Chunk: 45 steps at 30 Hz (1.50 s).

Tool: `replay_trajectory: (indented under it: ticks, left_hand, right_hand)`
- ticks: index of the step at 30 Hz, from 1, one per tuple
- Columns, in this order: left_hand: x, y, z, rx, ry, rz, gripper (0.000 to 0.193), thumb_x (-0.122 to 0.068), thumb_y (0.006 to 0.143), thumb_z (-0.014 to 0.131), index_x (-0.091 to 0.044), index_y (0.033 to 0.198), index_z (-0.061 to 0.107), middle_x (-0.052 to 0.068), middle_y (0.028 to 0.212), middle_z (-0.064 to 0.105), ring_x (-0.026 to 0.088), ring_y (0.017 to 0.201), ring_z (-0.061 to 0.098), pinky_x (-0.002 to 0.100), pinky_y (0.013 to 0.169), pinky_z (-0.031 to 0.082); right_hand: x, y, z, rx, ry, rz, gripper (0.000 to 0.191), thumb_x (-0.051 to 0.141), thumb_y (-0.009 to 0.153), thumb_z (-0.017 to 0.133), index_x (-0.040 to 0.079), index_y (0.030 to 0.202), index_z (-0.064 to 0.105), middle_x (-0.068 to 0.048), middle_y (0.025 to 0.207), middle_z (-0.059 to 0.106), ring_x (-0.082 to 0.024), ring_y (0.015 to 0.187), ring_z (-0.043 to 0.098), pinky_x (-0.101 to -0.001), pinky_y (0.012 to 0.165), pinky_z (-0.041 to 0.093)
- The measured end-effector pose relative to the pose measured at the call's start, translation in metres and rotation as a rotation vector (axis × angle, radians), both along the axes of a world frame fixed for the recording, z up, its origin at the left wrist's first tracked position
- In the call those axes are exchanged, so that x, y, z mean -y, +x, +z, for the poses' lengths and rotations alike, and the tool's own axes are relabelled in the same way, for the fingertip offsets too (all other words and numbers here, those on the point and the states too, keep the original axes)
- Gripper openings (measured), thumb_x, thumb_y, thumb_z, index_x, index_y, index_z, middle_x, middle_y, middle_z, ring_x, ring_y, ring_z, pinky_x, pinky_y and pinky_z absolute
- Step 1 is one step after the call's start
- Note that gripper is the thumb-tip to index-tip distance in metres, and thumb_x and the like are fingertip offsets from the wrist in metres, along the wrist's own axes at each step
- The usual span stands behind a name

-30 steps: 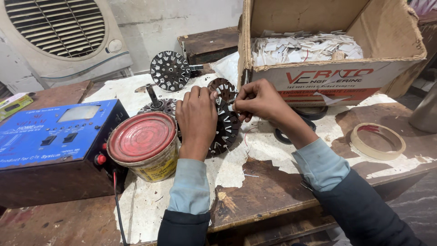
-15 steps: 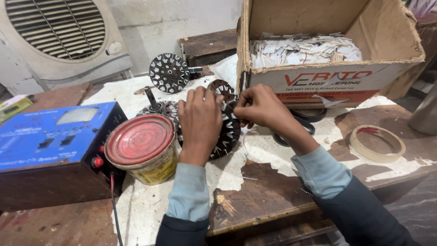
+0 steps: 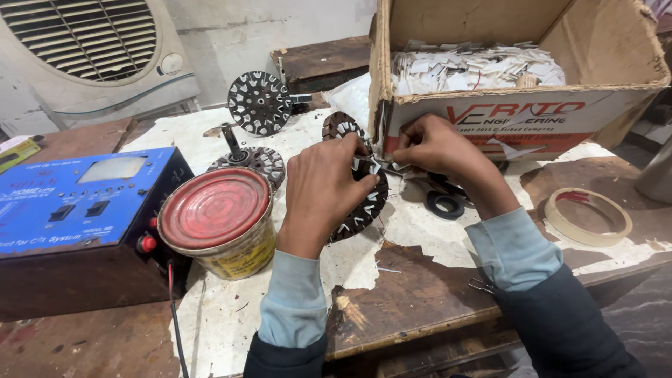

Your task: The person sits at a workbench and attaches small white paper pieces one at a time onto the slots of a circular metal disc, taking each piece from a cardboard box of paper pieces and pressing it into place around the disc's edge.

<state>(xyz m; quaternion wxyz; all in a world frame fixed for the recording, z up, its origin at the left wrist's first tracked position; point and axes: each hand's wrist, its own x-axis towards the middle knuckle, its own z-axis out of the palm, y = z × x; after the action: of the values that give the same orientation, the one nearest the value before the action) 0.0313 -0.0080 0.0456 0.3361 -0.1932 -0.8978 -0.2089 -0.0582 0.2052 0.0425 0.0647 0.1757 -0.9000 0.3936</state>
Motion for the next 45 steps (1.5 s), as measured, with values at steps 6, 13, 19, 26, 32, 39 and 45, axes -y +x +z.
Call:
replay_trajectory:
  ticks: [6, 13, 19, 26, 32, 39, 45]
  left_hand:
    - [0.008, -0.014, -0.013, 0.092, 0.252, 0.022, 0.028, -0.031, 0.074, 0.083, -0.013, 0.094, 0.074, 0.007, 0.085, 0.077, 0.023, 0.071, 0.075, 0.036, 0.066, 0.056]
    - [0.002, -0.021, -0.032, -0.12, 0.632, 0.019, 0.035, -0.028, 0.072, 0.088, -0.009, 0.097, 0.075, 0.009, 0.084, 0.077, 0.023, 0.077, 0.074, 0.037, 0.073, 0.056]
    - [0.02, -0.022, -0.021, 0.02, 0.497, 0.021, 0.037, -0.029, 0.074, 0.081, -0.015, 0.108, 0.079, 0.011, 0.085, 0.076, 0.026, 0.075, 0.072, 0.039, 0.071, 0.054]
    - [0.023, -0.032, -0.027, 0.234, 0.53, -0.081, 0.04, -0.029, 0.074, 0.08, -0.01, 0.109, 0.073, 0.016, 0.097, 0.072, 0.026, 0.087, 0.07, 0.037, 0.076, 0.055]
    - [0.023, -0.033, -0.029, 0.23, 0.57, -0.154, 0.039, -0.026, 0.074, 0.076, -0.008, 0.109, 0.075, 0.013, 0.104, 0.076, 0.022, 0.094, 0.074, 0.036, 0.085, 0.057]
    - [0.021, -0.03, -0.025, 0.196, 0.555, -0.205, 0.042, -0.024, 0.074, 0.075, -0.009, 0.113, 0.077, 0.012, 0.107, 0.079, 0.022, 0.099, 0.075, 0.036, 0.09, 0.057]
    - [0.023, -0.027, -0.022, 0.232, 0.535, -0.191, 0.041, -0.025, 0.075, 0.075, -0.01, 0.114, 0.077, 0.012, 0.104, 0.079, 0.022, 0.097, 0.076, 0.035, 0.089, 0.056]
  right_hand:
    - [0.005, 0.003, 0.001, 0.153, -0.302, 0.183, 0.011, 0.007, 0.08, 0.072, -0.004, 0.078, 0.07, -0.006, 0.064, 0.066, -0.012, 0.053, 0.061, -0.0267, 0.048, 0.048]
    - [0.01, 0.016, 0.008, -0.116, -0.466, 0.345, 0.008, 0.0, 0.086, 0.072, -0.004, 0.08, 0.067, -0.005, 0.069, 0.067, -0.009, 0.059, 0.064, -0.0234, 0.052, 0.051]
    - [0.032, 0.019, -0.003, -0.074, -0.476, 0.373, 0.009, 0.004, 0.088, 0.075, -0.003, 0.084, 0.069, -0.007, 0.068, 0.07, -0.01, 0.06, 0.068, -0.0224, 0.053, 0.054]
    - [0.039, 0.02, -0.009, -0.116, -0.514, 0.339, 0.011, 0.006, 0.09, 0.074, -0.004, 0.087, 0.07, -0.006, 0.073, 0.072, -0.008, 0.064, 0.07, -0.0218, 0.055, 0.057]
    - [0.042, 0.027, -0.004, -0.122, -0.488, 0.3, 0.011, 0.006, 0.09, 0.075, -0.005, 0.091, 0.073, -0.008, 0.076, 0.073, -0.01, 0.065, 0.07, -0.0238, 0.057, 0.06]
    - [0.044, 0.036, 0.001, -0.088, -0.485, 0.213, 0.016, 0.011, 0.088, 0.077, -0.004, 0.092, 0.074, -0.007, 0.075, 0.073, -0.01, 0.063, 0.071, -0.0234, 0.055, 0.061]
    - [0.043, 0.036, -0.001, -0.275, -0.289, 0.099, 0.019, 0.017, 0.083, 0.086, 0.001, 0.091, 0.078, -0.001, 0.073, 0.074, -0.006, 0.067, 0.067, -0.0229, 0.058, 0.055]
